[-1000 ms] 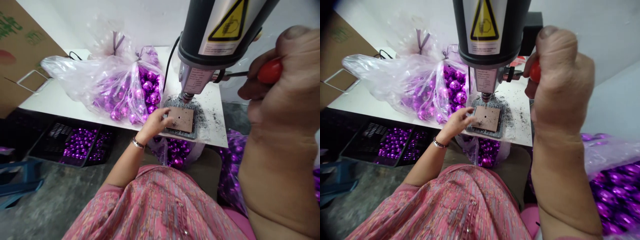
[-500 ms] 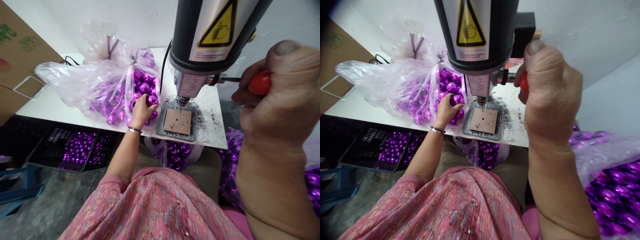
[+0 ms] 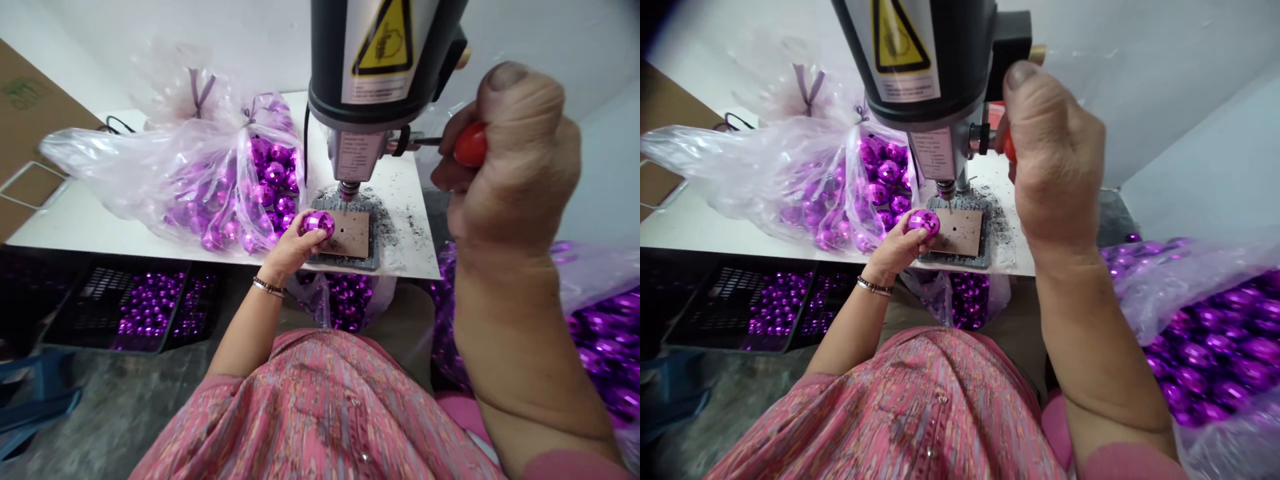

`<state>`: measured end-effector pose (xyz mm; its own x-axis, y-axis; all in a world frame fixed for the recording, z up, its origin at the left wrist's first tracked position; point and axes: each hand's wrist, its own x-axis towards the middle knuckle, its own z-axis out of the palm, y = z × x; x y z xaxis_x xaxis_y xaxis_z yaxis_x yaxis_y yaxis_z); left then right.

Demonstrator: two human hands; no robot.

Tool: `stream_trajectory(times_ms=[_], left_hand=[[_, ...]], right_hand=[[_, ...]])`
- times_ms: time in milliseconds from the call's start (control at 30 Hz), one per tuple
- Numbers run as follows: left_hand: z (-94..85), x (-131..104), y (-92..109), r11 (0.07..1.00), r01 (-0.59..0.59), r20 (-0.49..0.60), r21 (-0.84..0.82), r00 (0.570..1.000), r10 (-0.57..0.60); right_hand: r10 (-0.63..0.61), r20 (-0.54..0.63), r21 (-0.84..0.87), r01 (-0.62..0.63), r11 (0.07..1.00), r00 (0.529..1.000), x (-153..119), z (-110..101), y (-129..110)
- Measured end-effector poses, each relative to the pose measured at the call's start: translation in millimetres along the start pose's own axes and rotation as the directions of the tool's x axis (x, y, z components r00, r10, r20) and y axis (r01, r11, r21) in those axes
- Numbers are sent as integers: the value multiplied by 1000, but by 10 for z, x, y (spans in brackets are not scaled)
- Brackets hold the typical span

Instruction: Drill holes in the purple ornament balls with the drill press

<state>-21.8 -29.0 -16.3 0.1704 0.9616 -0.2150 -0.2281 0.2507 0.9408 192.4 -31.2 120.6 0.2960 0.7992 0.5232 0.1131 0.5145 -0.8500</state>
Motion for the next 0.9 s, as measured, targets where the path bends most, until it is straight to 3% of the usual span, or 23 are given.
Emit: stream_trajectory(times_ms=[167,333,467,700,900], left_hand=[[-30,-3,-66,998,58,62,28,996,-60],[-2,43,-58,968,-19,22,250,1000,14],[51,98,-18,907,-13,-14,421,1000,21],[145,274,-58,830,-60,-71,555,990,119],[172,340,-39,778,-60,-79,626,987,139]], right_hand=[[3,31,30,-4,1000,1000,1,29,-48],[18,31,-20,-17,1000,999,5,26,-68],[-12,44,-12,13,1000,999,-5,18,-49],[33,56,54,-36,998,998,-11,31,-93],[-18,79,4,17,1000,997,-47,-8,-116]])
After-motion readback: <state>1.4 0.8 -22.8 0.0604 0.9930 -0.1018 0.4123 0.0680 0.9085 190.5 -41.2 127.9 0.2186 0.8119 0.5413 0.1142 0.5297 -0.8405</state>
